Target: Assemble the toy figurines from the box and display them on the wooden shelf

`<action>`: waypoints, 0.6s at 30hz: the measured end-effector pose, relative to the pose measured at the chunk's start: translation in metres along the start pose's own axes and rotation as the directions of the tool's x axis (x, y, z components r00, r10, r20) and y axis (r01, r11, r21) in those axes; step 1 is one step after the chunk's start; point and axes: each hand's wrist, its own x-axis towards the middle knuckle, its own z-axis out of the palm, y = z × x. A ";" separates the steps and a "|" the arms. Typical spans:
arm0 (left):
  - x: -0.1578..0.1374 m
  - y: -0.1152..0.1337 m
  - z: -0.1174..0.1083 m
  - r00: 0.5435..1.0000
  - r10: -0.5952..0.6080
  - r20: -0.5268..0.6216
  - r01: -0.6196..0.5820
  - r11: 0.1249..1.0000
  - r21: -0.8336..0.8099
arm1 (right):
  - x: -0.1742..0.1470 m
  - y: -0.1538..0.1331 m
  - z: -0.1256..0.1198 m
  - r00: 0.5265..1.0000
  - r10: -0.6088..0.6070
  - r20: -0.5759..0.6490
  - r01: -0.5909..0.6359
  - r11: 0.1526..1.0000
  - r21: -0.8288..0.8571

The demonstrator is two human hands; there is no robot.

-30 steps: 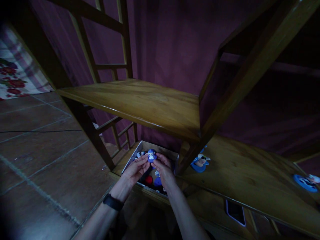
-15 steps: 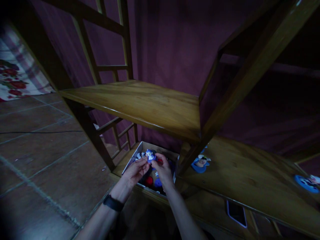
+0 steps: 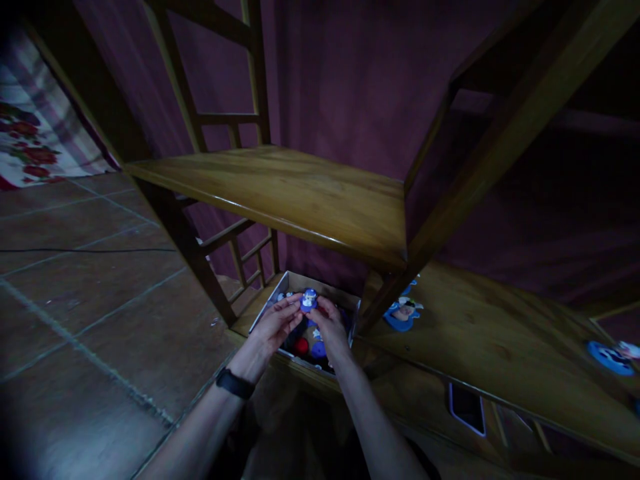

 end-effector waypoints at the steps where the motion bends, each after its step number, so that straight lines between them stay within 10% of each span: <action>1: 0.000 0.000 0.000 1.000 0.002 -0.002 -0.002 1.000 0.006 | 0.000 0.000 0.000 1.000 0.015 0.009 -0.015 1.000 0.021; 18: 0.002 -0.003 0.000 0.999 0.009 0.040 -0.009 1.000 0.007 | -0.002 -0.007 0.003 0.999 0.050 0.001 -0.050 0.977 0.207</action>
